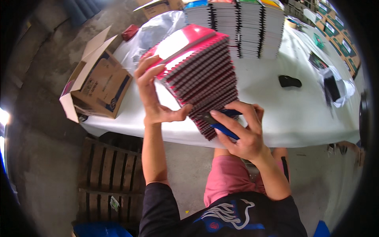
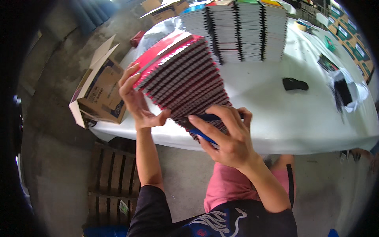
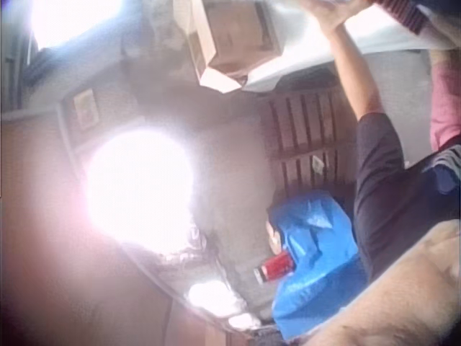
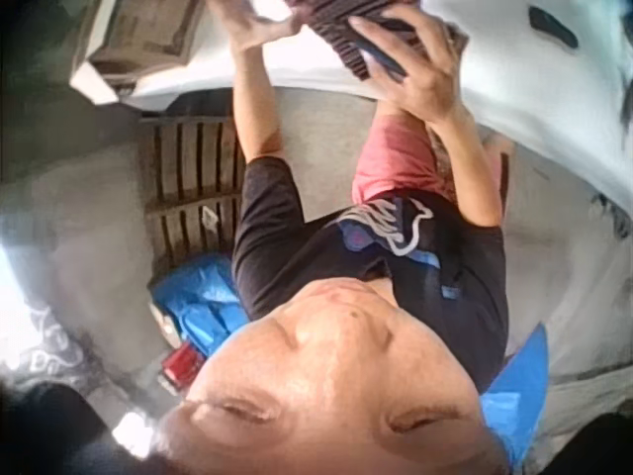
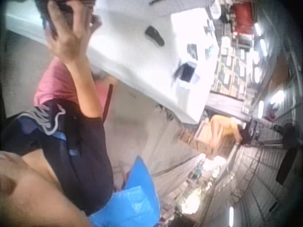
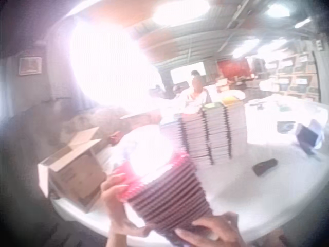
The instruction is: The person uses pliers to cut the spiral binding off a stack of notebooks. They then place the notebooks into a cardboard box and later reattach spiral bindings to individual notebooks, stacking them on the table.
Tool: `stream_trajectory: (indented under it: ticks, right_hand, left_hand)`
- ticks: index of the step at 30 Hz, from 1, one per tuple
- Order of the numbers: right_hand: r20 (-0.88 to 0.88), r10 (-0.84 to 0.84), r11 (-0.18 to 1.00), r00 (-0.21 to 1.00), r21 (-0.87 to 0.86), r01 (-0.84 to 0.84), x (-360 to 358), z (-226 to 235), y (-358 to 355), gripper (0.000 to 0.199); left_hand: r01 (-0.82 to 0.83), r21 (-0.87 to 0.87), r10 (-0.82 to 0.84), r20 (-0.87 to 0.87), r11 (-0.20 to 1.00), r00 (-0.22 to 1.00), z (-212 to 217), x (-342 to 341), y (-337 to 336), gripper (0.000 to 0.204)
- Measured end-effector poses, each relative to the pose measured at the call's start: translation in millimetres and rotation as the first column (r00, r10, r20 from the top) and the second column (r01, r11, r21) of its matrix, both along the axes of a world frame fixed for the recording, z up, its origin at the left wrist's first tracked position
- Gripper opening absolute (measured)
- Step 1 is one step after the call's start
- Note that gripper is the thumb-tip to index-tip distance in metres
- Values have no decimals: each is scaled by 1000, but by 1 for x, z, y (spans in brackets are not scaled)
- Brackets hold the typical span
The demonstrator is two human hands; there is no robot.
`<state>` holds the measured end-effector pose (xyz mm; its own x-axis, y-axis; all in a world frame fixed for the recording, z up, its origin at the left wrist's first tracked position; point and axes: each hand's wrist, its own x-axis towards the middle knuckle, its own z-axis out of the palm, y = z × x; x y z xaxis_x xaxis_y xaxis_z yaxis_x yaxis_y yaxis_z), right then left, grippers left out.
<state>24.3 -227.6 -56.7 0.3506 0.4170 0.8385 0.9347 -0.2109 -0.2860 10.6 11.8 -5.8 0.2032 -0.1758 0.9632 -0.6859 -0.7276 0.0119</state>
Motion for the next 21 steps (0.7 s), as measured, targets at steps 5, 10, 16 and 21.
stream_trajectory:
  ticks: [5, 10, 16, 21]
  right_hand:
    - [-27, 28, 999, 999, 19, -28, 8, 2, -7, 53]
    - [18, -9, 1000, 1000, 10, 9, 7, -2, -7, 53]
    - [30, -67, 997, 997, 50, 66, 5, 3, 0, 51]
    - [-2, -65, 997, 998, 34, 65, 1, 2, 8, 50]
  left_hand:
    - [-15, 19, 15, -4, 1000, 1000, -5, 8, -4, 88]
    - [-6, -11, 5, -119, 1000, 993, -1, 2, -8, 95]
    - [-26, 35, 30, -125, 999, 992, 0, 1, -6, 93]
    - [-22, 30, 26, -134, 999, 991, 0, 1, -7, 90]
